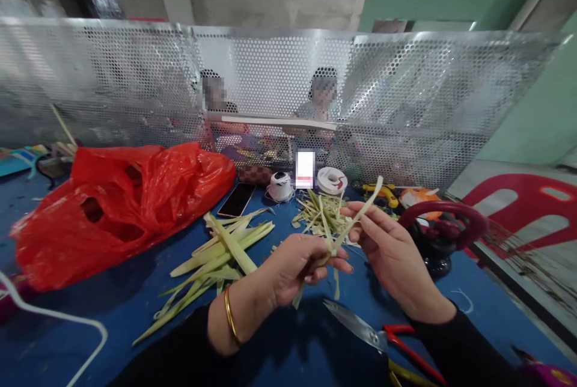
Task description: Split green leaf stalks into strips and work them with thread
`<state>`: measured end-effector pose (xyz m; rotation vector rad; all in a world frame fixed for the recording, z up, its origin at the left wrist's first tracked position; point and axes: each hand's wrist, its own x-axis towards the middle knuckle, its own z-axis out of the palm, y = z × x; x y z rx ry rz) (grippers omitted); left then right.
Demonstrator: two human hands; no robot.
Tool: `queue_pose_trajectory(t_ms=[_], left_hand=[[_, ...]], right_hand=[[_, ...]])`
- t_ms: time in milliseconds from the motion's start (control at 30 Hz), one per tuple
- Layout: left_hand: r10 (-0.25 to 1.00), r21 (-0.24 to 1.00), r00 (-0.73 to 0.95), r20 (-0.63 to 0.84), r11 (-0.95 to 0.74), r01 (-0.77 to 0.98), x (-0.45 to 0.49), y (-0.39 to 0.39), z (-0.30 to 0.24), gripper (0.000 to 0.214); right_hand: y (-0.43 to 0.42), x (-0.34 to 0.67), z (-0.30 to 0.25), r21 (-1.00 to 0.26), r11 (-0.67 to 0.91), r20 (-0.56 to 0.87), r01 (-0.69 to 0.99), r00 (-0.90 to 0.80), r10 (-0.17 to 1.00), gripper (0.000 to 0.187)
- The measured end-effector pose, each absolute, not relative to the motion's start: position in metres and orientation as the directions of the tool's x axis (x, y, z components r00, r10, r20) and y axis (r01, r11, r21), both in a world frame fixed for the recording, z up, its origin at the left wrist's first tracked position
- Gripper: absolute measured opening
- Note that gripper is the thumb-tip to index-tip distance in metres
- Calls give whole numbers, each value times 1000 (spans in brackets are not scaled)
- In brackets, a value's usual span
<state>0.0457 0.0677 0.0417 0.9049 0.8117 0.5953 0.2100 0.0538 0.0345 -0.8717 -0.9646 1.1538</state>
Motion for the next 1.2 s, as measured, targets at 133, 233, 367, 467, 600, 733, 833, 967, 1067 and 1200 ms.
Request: queue_pose_trajectory(t_ms=[133, 233, 367, 467, 600, 733, 833, 967, 1067, 1200], left_hand=[[726, 855, 586, -359, 508, -106, 46, 69, 40, 16], [715, 855, 593, -371, 513, -84, 46, 69, 40, 21], [698, 852, 608, -378, 519, -66, 46, 70, 39, 19], [677, 826, 624, -390, 557, -88, 46, 71, 38, 21], [682, 784, 596, -424, 605, -135, 45, 73, 38, 27], [714, 781, 559, -422, 599, -176, 44, 74, 38, 30], [712, 775, 579, -397, 598, -203, 44, 74, 39, 26], [713, 775, 579, -396, 598, -206, 44, 72, 41, 21], [702, 783, 603, -379, 590, -195, 44, 71, 42, 22], [722, 806, 603, -339, 553, -209, 45, 69, 43, 22]], right_hand=[[52, 213, 35, -916, 313, 268, -252, 196, 943, 18], [51, 213, 37, -882, 414, 343, -223, 296, 891, 14], [48, 213, 42, -837, 451, 371, -311, 284, 884, 16], [44, 214, 44, -876, 471, 439, -102, 236, 867, 20], [39, 215, 41, -803, 503, 550, 320, 73, 832, 26], [36, 215, 42, -661, 565, 619, 494, -67, 783, 23], [36, 216, 45, -570, 597, 665, 565, -109, 738, 18], [40, 217, 45, -530, 627, 689, 570, -141, 711, 18], [41, 218, 43, -561, 627, 676, 541, -138, 724, 17], [42, 217, 40, -583, 613, 653, 534, -141, 744, 16]])
